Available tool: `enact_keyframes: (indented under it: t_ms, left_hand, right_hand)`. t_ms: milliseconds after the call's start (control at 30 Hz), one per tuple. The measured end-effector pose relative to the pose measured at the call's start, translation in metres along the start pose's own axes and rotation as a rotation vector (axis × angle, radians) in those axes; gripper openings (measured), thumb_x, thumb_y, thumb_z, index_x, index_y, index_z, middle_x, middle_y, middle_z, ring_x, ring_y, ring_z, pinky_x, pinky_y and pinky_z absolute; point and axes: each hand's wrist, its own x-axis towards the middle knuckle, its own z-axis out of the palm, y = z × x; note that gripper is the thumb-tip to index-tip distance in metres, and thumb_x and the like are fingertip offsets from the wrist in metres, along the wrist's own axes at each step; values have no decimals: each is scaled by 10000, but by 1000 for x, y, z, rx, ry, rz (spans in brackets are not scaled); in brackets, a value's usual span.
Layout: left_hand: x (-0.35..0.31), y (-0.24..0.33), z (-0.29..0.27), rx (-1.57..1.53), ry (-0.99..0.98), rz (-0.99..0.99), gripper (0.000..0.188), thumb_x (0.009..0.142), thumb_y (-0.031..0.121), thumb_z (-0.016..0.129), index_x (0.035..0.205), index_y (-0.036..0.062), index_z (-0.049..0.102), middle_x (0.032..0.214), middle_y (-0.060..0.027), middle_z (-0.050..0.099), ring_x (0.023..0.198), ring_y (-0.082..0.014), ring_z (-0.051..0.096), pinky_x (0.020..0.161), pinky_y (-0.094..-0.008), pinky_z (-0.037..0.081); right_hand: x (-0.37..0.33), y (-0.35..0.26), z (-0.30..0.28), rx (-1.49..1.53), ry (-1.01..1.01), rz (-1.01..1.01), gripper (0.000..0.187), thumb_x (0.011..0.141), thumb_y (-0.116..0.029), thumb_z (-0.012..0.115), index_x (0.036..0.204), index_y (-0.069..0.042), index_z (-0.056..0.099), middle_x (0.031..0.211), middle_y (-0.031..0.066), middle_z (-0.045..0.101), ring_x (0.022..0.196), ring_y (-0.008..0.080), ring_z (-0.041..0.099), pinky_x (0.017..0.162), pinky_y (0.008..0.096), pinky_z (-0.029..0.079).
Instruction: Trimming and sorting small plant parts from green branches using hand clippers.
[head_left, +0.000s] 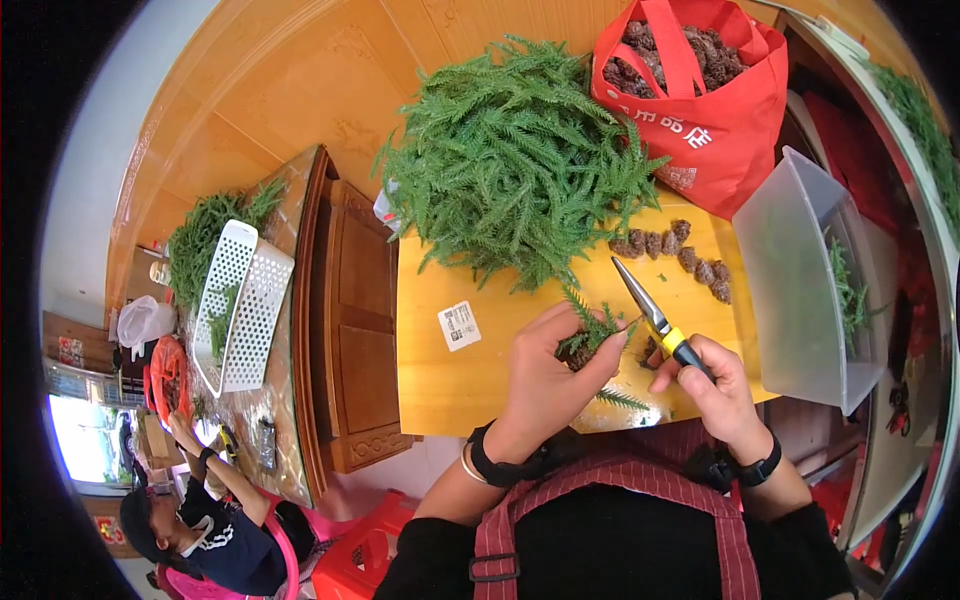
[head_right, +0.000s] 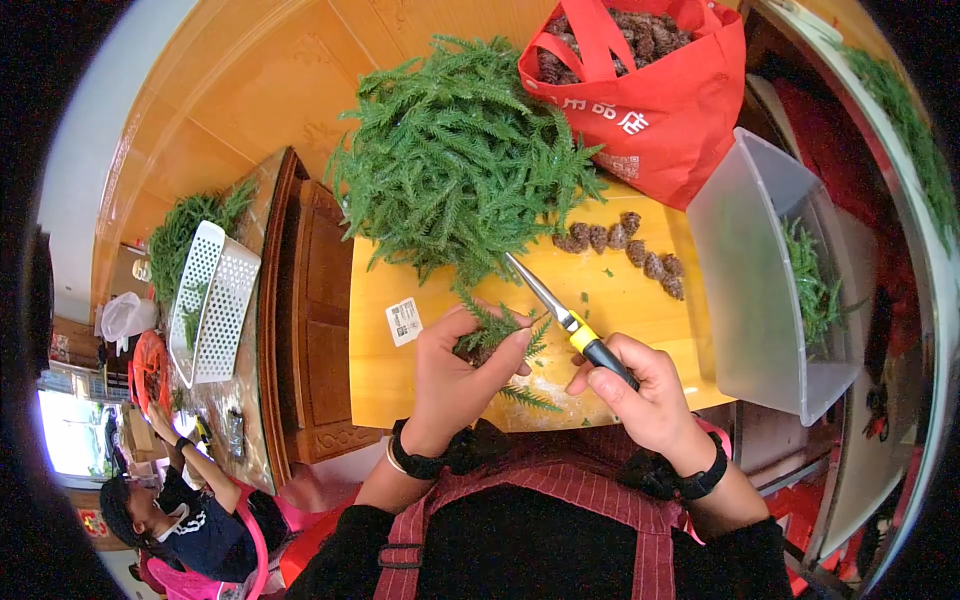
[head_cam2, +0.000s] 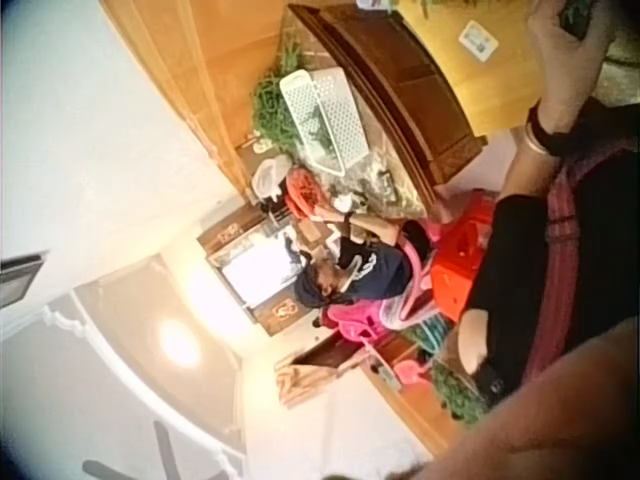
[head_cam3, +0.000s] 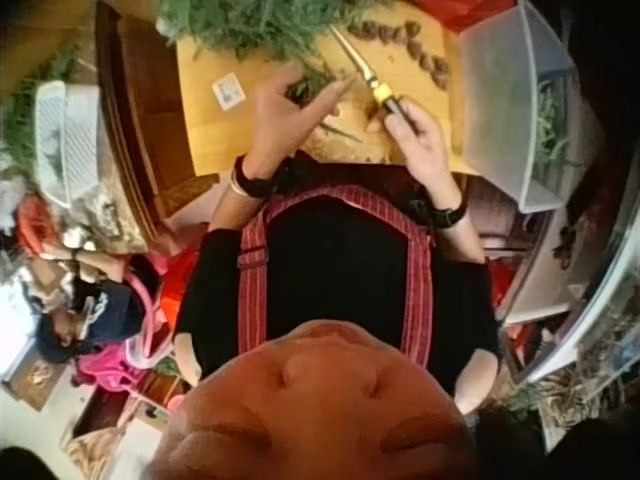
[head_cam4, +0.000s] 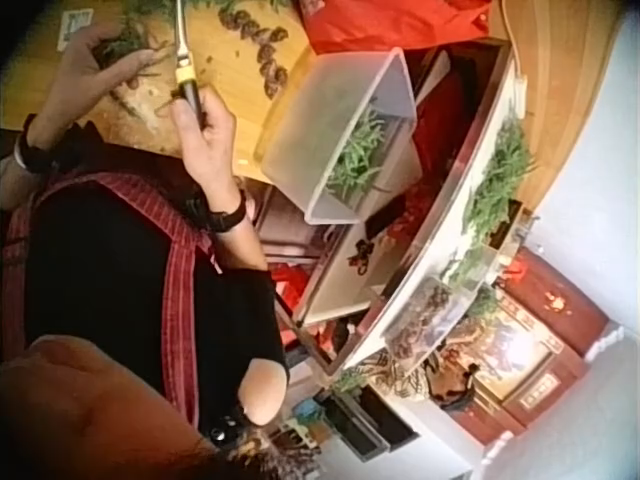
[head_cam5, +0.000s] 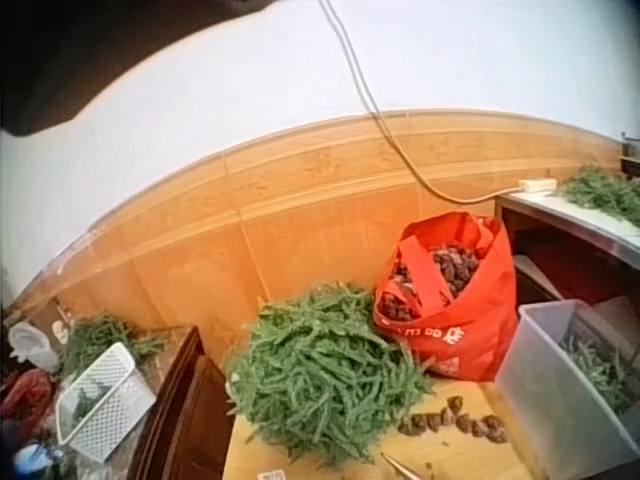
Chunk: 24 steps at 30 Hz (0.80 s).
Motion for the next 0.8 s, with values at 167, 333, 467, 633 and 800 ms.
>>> enact_keyframes:
  t_ms: [167, 333, 467, 633, 800]
  left_hand:
    - [0, -2, 3, -23, -16, -19, 111, 780, 15, 625, 858, -57, 593, 814, -61, 542, 606, -110, 600, 520, -200, 490]
    - [0, -5, 4, -7, -5, 7, 100, 778, 16, 628, 837, -56, 592, 794, -52, 540, 609, -108, 599, 521, -196, 490]
    - [-1, -6, -3, 79, -23, -1, 89, 785, 20, 624, 838, -40, 584, 806, -55, 574, 614, -112, 598, 530, -209, 492]
    - [-4, -7, -3, -78, 15, -61, 117, 803, 2, 593, 907, -27, 549, 863, -67, 598, 665, -124, 606, 575, -226, 500]
    - [-2, 5, -6, -374, 15, -98, 135, 822, 31, 590, 941, -24, 557, 858, -37, 580, 743, -80, 581, 625, -212, 473]
  right_hand:
    - [-5, 0, 1, -85, 108, 72, 250, 857, -229, 546, 731, -14, 515, 606, 12, 509, 569, 83, 442, 528, 233, 372]
    - [-6, -8, 0, -461, 153, 74, 240, 832, -205, 536, 677, -38, 459, 576, -9, 456, 529, 74, 407, 481, 229, 334]
    - [-4, -7, -7, -585, 268, 91, 194, 801, -111, 550, 659, -35, 441, 536, -16, 375, 516, 67, 377, 460, 233, 315]
    - [0, -1, -15, -624, 80, -162, 170, 813, -151, 597, 754, -3, 538, 607, 84, 476, 557, 102, 456, 551, 253, 386]
    - [-12, -20, -25, -234, 86, 146, 275, 833, -246, 542, 876, 24, 575, 849, 76, 629, 796, 118, 548, 723, 262, 421]
